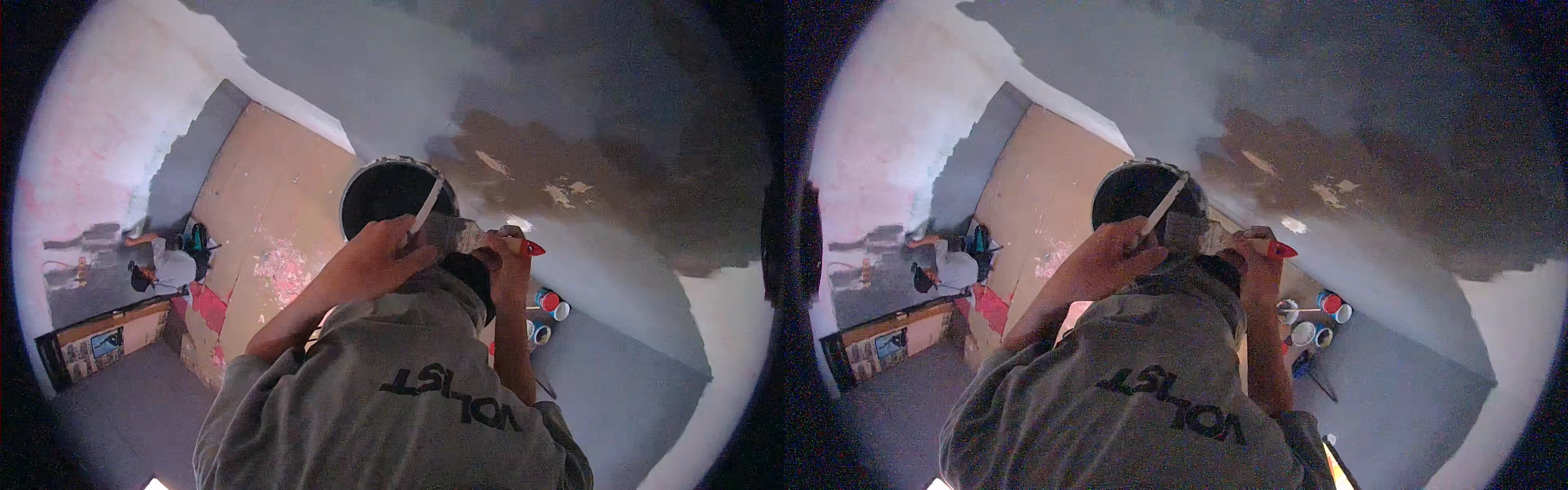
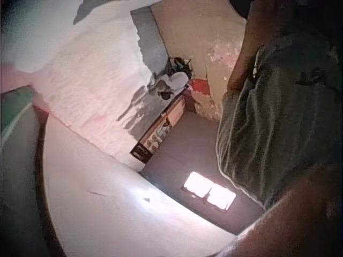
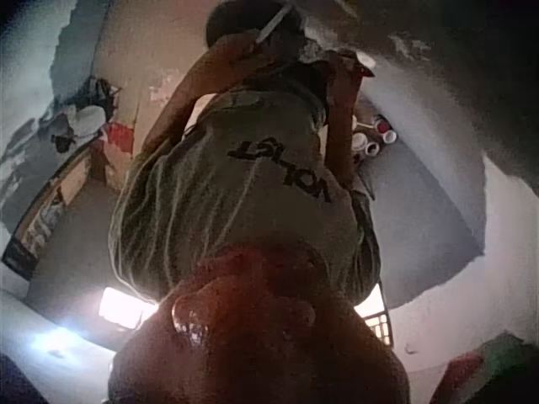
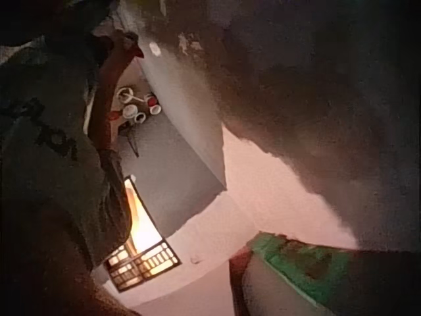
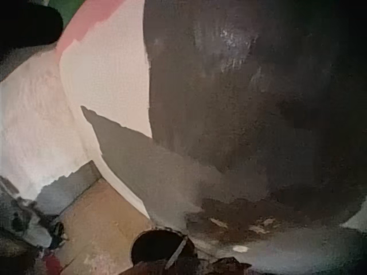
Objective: The person paints the wall and upper trim of a room with gray paint using a brush.
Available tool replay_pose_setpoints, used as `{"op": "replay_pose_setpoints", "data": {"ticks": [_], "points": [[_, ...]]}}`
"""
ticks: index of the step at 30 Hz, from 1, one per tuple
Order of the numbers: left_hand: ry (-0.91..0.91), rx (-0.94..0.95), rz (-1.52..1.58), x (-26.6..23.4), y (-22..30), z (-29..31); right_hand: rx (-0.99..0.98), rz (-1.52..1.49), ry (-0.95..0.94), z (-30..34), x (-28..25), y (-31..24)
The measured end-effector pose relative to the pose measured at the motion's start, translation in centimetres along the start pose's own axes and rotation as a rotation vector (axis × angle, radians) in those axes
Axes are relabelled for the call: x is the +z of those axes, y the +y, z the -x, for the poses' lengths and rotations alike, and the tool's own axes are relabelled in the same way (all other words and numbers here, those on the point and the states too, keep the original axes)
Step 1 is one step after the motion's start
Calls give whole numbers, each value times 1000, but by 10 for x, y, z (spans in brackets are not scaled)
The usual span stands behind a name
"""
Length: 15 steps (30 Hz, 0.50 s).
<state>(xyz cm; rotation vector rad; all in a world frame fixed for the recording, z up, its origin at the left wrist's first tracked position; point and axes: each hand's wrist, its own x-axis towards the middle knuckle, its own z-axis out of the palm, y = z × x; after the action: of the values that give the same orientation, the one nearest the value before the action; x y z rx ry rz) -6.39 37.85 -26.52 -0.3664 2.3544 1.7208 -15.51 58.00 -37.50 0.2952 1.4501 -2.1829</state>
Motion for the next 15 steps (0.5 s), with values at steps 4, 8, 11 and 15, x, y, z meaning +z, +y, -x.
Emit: {"op": "replay_pose_setpoints", "data": {"ticks": [4, 8, 11, 15], "points": [[-17, 15, -164, -7, 7, -5, -45, -74, 1, -2, -2, -6], [161, -3, -346, -20, 0, -17, 55, -130, 65, -1, -6, -9], [371, 101, -470, -36, 7, -27, 85, -247, 111, -4, -23, -5], [539, 435, -659, -60, 15, -38, -33, -297, 73, 6, -20, -17]]}}
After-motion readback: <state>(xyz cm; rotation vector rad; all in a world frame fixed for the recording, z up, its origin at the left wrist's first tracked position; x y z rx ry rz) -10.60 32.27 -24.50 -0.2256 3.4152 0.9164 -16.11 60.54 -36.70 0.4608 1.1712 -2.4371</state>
